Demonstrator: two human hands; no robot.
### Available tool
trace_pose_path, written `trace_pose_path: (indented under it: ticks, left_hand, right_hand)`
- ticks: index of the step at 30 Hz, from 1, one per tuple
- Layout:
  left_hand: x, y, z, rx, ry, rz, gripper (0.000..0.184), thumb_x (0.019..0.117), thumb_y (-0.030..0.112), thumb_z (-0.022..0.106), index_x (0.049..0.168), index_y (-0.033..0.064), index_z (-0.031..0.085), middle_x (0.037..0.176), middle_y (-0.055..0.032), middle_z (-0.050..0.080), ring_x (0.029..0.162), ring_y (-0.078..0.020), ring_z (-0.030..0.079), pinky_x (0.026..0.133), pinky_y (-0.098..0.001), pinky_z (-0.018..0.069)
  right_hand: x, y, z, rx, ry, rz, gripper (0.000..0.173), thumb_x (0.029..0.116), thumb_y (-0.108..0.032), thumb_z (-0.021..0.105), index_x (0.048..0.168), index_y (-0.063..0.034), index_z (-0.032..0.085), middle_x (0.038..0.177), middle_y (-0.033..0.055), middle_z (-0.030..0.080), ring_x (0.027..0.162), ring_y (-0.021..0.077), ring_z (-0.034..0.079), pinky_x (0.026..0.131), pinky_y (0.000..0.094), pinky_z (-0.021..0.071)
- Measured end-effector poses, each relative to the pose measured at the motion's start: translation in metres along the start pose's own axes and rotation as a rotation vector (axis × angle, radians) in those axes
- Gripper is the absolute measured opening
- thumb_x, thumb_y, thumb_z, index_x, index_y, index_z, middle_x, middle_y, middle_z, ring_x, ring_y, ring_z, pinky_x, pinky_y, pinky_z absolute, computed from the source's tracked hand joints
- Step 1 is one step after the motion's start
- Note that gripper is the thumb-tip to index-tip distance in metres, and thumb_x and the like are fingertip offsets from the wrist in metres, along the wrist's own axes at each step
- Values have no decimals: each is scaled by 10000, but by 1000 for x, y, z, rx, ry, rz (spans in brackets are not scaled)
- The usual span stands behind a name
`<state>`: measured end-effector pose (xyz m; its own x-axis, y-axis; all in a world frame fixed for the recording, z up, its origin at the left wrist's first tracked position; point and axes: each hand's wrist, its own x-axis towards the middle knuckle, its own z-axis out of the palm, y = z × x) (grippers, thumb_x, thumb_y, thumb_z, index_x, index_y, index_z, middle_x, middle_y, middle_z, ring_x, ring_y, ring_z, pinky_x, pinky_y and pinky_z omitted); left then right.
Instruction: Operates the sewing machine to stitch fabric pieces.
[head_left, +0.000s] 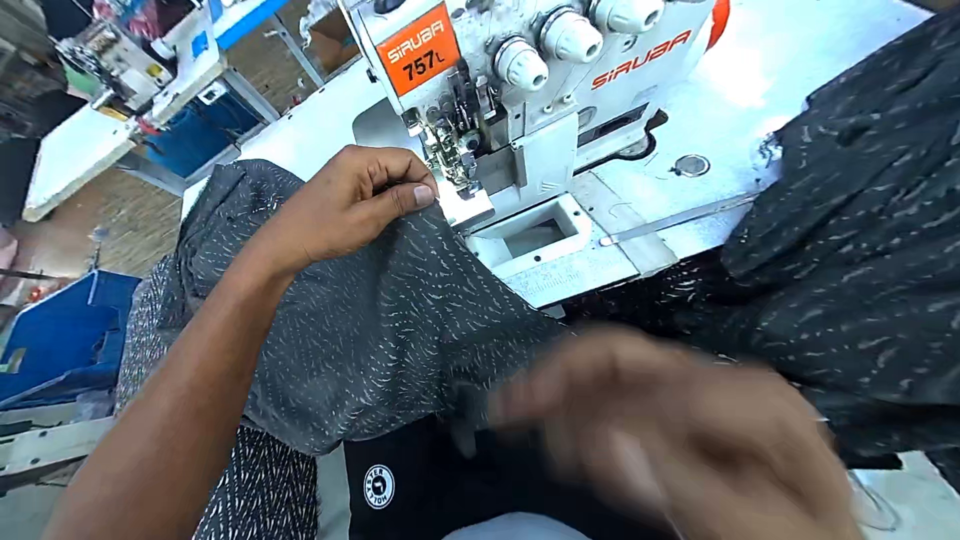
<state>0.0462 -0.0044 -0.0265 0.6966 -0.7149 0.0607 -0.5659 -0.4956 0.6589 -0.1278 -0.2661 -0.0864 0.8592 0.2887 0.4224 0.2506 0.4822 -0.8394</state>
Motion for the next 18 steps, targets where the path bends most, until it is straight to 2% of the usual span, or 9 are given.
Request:
trace_pose_path:
  ticks: [2, 4, 6, 8, 9, 11, 15, 17, 18]
  left_hand:
    - [-3, 5, 4, 21, 19, 33, 176, 1041, 155, 574, 1022, 42, 708, 857, 20, 675, 752, -16, 619, 672, -171, 524]
    - [-3, 8, 8, 41, 27, 67, 183, 1036, 156, 576, 1024, 42, 719, 928, 3, 674, 823, -32, 625, 730, -189, 534]
    - [-1, 10, 15, 47, 31, 82, 182, 1031, 149, 580, 1019, 46, 730, 966, -7, 683, 893, -47, 640, 797, -209, 546]
    - [2, 9, 21, 79, 71, 76, 172, 1024, 151, 601, 1012, 66, 750, 969, -4, 702, 935, -59, 656, 853, -229, 552]
    - [3, 6, 25, 94, 111, 67, 158, 1012, 151, 627, 1010, 76, 765, 960, -2, 713, 926, -57, 661, 855, -232, 550]
    - [3, -4, 36, 75, 215, 46, 118, 968, 143, 703, 1008, 73, 789, 932, -9, 741, 857, -43, 681, 803, -221, 569]
    - [4, -16, 54, -80, 378, 24, 211, 865, 84, 811, 1040, 13, 716, 930, -29, 723, 776, -61, 667, 729, -220, 575]
    - [6, -20, 55, -1, 412, 57, 210, 871, 133, 813, 993, 38, 671, 941, -18, 656, 815, -58, 618, 751, -209, 534]
    - [5, -20, 54, 84, 416, 78, 163, 892, 169, 792, 948, 56, 689, 956, -26, 620, 867, -76, 583, 783, -220, 492]
  right_hand:
    - [26, 49, -30, -391, 155, 51, 216, 975, -272, 687, 1088, -88, 699, 1068, 6, 736, 930, 119, 721, 805, 295, 634]
    - [49, 80, -44, -493, 98, 177, 367, 951, -332, 707, 1204, -68, 669, 1080, 10, 728, 954, 104, 726, 847, 303, 637]
    - [68, 88, -42, -314, -24, 302, 281, 976, -301, 687, 1129, -67, 715, 929, 11, 741, 807, 72, 708, 722, 257, 614]
    - [78, 90, -39, -49, -69, 371, 193, 1007, -192, 651, 975, -14, 719, 792, 67, 693, 684, 102, 655, 617, 258, 570]
    - [77, 91, -37, -9, -40, 376, 189, 1001, -165, 655, 908, -10, 709, 751, 73, 672, 651, 106, 635, 591, 261, 553]
    - [72, 93, -35, -50, 91, 373, 164, 958, -142, 710, 849, -20, 722, 701, 64, 664, 605, 96, 616, 557, 252, 535]
    - [67, 97, -36, -74, 221, 394, 117, 909, -116, 772, 860, -12, 746, 703, 61, 693, 592, 81, 632, 554, 241, 552]
    - [70, 93, -37, -85, 223, 408, 121, 904, -120, 780, 878, -7, 746, 709, 73, 695, 593, 94, 639, 554, 250, 558]
    - [71, 92, -37, -95, 227, 413, 124, 899, -123, 787, 888, -5, 751, 711, 78, 700, 592, 99, 644, 553, 253, 561]
